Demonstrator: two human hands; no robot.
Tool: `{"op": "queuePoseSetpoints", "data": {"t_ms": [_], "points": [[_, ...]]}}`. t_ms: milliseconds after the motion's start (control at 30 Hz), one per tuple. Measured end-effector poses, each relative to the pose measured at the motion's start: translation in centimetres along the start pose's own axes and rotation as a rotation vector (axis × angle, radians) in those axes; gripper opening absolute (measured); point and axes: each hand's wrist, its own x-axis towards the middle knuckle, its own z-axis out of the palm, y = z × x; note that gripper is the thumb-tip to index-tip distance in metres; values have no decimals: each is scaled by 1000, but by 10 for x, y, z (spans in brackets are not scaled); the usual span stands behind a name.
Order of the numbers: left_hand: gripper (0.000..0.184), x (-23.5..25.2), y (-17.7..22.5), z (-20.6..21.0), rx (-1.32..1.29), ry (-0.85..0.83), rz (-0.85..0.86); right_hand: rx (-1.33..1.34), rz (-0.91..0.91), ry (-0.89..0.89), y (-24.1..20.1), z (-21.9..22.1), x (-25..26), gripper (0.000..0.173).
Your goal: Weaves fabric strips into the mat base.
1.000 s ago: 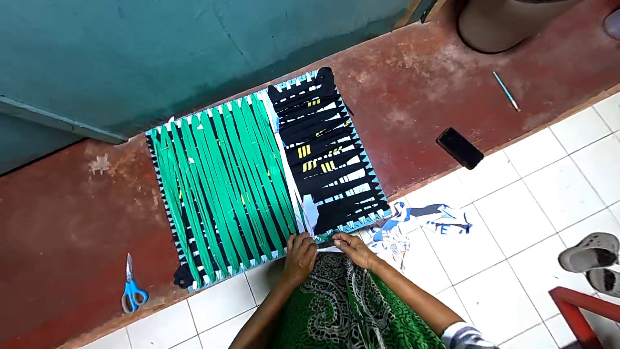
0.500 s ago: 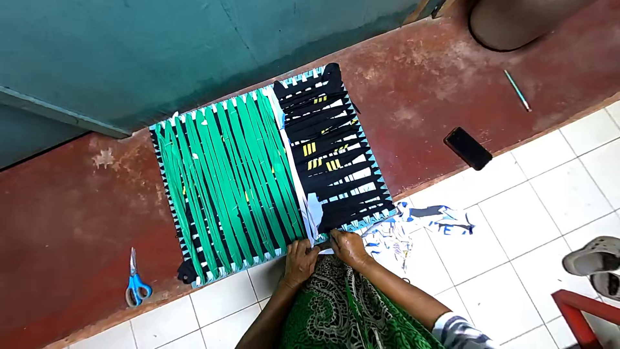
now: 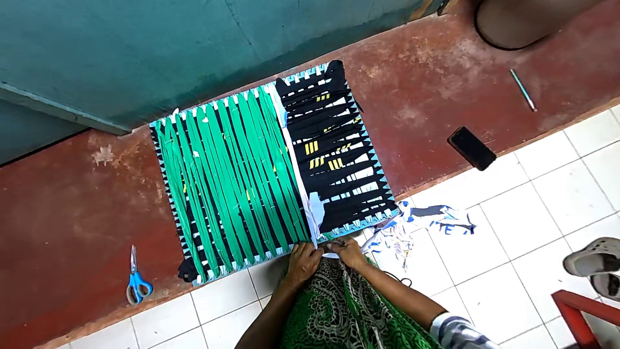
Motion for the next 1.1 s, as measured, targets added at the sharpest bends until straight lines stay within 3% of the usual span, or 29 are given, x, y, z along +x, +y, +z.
{"op": "queuePoseSetpoints", "data": {"t_ms": [100, 333, 500, 667, 933, 1000, 1100], "points": [[16, 1, 1, -1, -2, -10, -5, 218, 43, 47, 3, 6, 8, 26], [18, 0, 3, -4, -25, -42, -19, 289, -120, -16, 11, 9, 6, 20], [18, 1, 5, -4, -27, -30, 12, -144, -384, -305, 12, 11, 4, 25], [16, 5, 9, 8, -37, -108, 76, -348, -331, -407, 26, 30, 25, 34], [10, 8, 27, 27, -108, -269, 25, 2, -187, -312, 42, -51, 4, 34], [13, 5, 30, 31, -105, -301, -27, -22, -227, -326, 40, -64, 4, 26], [19, 1, 36, 36, -141, -362, -180, -281, -277, -352, 26, -75, 6, 26]]}}
